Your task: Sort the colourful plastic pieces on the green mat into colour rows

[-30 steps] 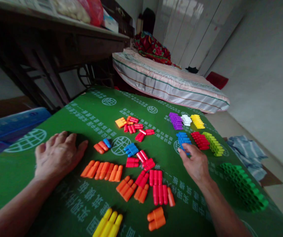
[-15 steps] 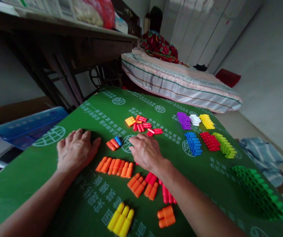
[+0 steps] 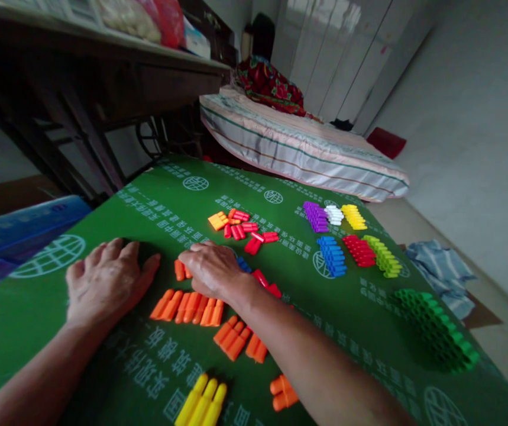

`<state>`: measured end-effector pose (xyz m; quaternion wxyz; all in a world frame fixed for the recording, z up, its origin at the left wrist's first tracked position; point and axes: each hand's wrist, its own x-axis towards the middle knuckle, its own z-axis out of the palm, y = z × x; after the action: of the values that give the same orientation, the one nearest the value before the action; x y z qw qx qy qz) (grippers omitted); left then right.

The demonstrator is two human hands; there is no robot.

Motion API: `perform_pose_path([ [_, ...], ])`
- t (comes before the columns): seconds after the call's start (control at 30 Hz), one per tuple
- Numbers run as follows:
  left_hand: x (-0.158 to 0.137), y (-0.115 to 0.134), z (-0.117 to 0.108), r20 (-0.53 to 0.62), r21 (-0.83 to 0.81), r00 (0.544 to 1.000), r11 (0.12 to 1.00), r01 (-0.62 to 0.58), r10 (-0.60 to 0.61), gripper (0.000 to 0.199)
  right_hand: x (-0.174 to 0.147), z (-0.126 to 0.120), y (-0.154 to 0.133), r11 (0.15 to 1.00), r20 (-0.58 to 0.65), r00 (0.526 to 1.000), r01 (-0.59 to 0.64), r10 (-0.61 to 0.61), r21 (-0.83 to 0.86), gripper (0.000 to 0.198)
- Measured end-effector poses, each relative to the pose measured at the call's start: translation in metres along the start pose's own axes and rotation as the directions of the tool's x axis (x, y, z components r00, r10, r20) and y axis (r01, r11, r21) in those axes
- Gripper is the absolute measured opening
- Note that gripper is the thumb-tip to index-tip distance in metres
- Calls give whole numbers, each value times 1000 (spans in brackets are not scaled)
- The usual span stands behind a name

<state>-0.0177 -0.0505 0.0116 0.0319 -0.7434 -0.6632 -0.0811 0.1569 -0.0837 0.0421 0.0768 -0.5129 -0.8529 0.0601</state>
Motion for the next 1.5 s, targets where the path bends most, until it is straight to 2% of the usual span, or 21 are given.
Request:
perform_pose_path([
  [0.17,1,1,-3,2,2,1000,1000,0,0,78,-9,1,9,1000,-56,998,3,-2,22,28],
  [0.27,0,1,-4,5,5,1000,1000,-8,8,76,-25,-6,18,994,-120,992,-15,28,109,29],
  [0.37,0,0,-5,18,8,1000,1000,-7,7,75,-59,-15,30,956,-178,970,-113,166,272,19],
  [0.47,0,0,-5,33,12,999,1000,3,-3,76,-107,-18,45,885,-181,912,-283,367,369,11],
  [0.57,1,-1,-3,29,18,1000,1000,-5,5,75,-153,-12,58,803,-109,843,-452,527,389,13],
  [0.7,3,-1,-1,24,28,1000,999,-17,16,74,-189,-1,72,732,-6,799,-548,601,405,19],
  [0.83,2,0,-4,46,34,999,999,0,-1,76,-199,-5,78,713,14,744,-646,669,275,21],
  [1.0,2,3,-8,55,25,998,1000,11,-13,80,-203,-13,79,612,-67,609,-791,791,33,21],
  [1.13,2,4,-8,49,20,999,1000,15,-16,79,-208,-8,81,550,-122,546,-835,829,3,21],
  [1.23,2,4,-8,55,23,998,1000,14,-15,79,-212,-2,81,539,-104,529,-837,842,100,24],
  [1.37,2,4,-8,54,23,998,1000,14,-15,79,-215,1,79,572,14,600,-769,800,286,28],
  [1.43,2,4,-8,49,22,999,1000,13,-14,79,-216,-1,77,559,19,578,-796,816,231,27],
  [1.5,2,4,-8,46,20,999,1000,14,-15,78,-216,-4,76,523,-18,524,-845,851,112,28],
])
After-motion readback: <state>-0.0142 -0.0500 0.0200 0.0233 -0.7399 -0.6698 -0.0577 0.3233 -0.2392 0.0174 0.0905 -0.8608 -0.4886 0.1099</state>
